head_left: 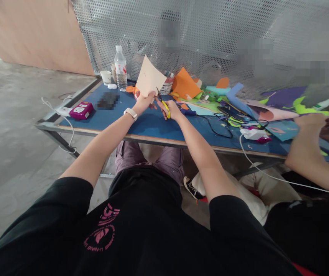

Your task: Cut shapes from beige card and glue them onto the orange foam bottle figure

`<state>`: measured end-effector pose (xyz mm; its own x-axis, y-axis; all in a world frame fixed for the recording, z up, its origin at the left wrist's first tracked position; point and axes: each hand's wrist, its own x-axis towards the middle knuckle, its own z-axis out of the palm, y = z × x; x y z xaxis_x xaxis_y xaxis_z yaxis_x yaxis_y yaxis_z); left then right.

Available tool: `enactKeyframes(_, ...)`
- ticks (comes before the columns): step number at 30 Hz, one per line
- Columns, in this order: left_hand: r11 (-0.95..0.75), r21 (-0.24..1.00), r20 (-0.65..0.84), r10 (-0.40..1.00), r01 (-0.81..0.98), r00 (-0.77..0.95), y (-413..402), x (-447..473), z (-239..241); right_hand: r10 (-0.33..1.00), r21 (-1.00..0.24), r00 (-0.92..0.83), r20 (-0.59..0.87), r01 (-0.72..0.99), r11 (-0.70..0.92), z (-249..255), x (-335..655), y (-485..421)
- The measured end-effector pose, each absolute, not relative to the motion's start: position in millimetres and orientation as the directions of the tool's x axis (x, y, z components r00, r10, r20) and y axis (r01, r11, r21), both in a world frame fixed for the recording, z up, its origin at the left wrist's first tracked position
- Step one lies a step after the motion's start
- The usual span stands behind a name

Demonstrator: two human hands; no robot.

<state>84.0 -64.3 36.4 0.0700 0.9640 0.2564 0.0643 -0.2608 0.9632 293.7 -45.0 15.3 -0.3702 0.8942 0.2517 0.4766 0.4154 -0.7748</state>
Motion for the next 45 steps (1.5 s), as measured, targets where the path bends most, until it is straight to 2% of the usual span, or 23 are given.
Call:
enactKeyframes(5, -0.272, 0.960, 0.266, 0.960, 0.064, 0.093, -79.3, 84.2, 46.6, 0.896, -0.770, -0.367, 0.249, 0.487, 0.413, 12.5, 295.4, -41.9)
enactKeyframes(12, -0.279, 0.958, 0.273, 0.959, 0.069, 0.078, -57.1, 81.6, 30.9, 0.893, -0.780, -0.370, 0.255, 0.467, 0.416, 14.9, 294.0, -45.2)
enactKeyframes(20, -0.262, 0.962, 0.257, 0.964, 0.076, 0.071, -74.1, 83.4, 43.3, 0.885, -0.781, -0.386, 0.261, 0.454, 0.429, 16.8, 293.9, -48.1)
enactKeyframes(26, -0.259, 0.963, 0.253, 0.964, 0.072, 0.086, -53.7, 81.1, 29.0, 0.878, -0.756, -0.389, 0.279, 0.475, 0.451, 17.7, 293.6, -48.7)
enactKeyframes(40, -0.323, 0.945, 0.323, 0.946, 0.053, 0.007, -48.7, 83.8, 36.8, 0.874, -0.762, -0.432, 0.223, 0.482, 0.433, 25.9, 293.5, -55.6)
enactKeyframes(45, -0.417, 0.909, 0.418, 0.907, 0.023, -0.052, -40.3, 81.6, 29.4, 0.888, -0.780, -0.413, 0.202, 0.480, 0.401, 31.4, 290.9, -63.0)
